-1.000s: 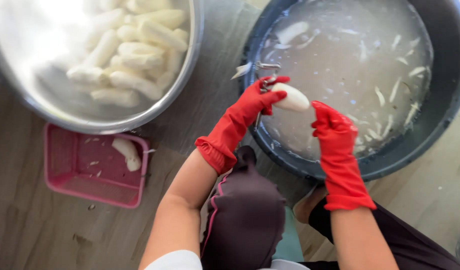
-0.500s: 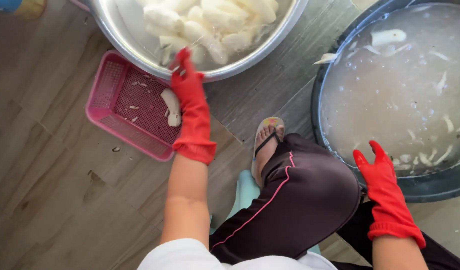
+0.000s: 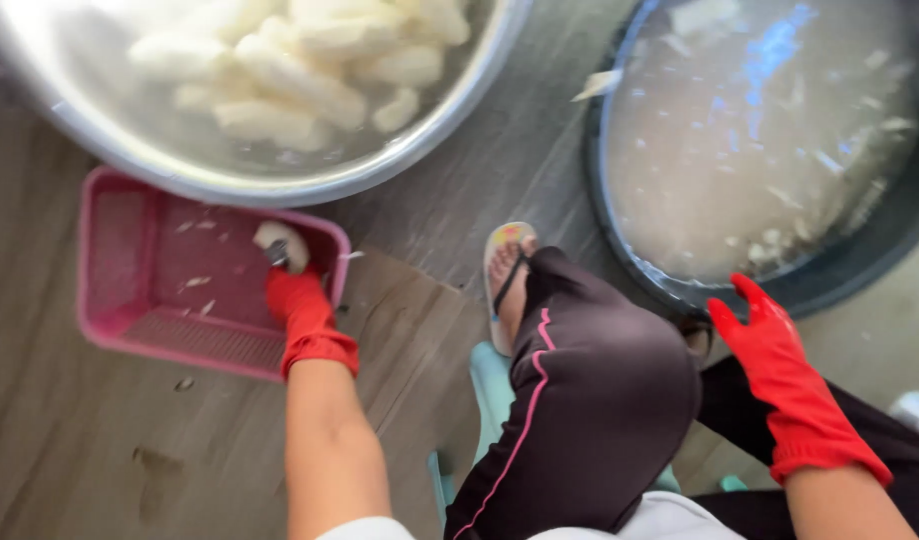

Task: A person wearing red protective gloves uses a handheld peeler to remove the skin from a large white vegetable over a basin of water.

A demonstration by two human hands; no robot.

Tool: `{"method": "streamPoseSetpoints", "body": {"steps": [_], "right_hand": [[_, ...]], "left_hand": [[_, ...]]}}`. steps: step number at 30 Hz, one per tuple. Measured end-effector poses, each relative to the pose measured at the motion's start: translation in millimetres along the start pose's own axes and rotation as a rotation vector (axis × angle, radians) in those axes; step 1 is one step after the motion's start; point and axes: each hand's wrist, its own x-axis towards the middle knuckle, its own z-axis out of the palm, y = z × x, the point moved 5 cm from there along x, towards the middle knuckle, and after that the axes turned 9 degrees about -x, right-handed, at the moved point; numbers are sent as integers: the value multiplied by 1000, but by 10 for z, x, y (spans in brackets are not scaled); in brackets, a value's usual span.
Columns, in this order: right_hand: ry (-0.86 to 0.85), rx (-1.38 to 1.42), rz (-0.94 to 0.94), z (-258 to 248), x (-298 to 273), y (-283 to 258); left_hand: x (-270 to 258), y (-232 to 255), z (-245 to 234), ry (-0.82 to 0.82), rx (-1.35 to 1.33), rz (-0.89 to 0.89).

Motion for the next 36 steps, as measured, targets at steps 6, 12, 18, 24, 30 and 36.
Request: {"method": "streamPoseSetpoints", "body": {"steps": [6, 12, 18, 24, 30, 36], "right_hand": [[51, 134, -13, -62, -87, -113], [39, 505, -56, 78, -11, -175], [-3, 929, -30, -13, -83, -268], [-217, 1613, 36, 180, 97, 24], [-201, 1817, -74, -527, -135, -256], [-89, 2051, -285, -1492, -635, -308]], "left_hand": [[-216, 79, -221, -45, -79, -73], [-565, -274, -258, -254, -695, -206], [-789, -395, -543, -417, -1237, -289], [-2111, 1420, -929, -1032, -1332, 496], [-4377, 3488, -1276, -1151, -775, 972], [-6510, 4093, -831, -1320, -353, 1003]]}}
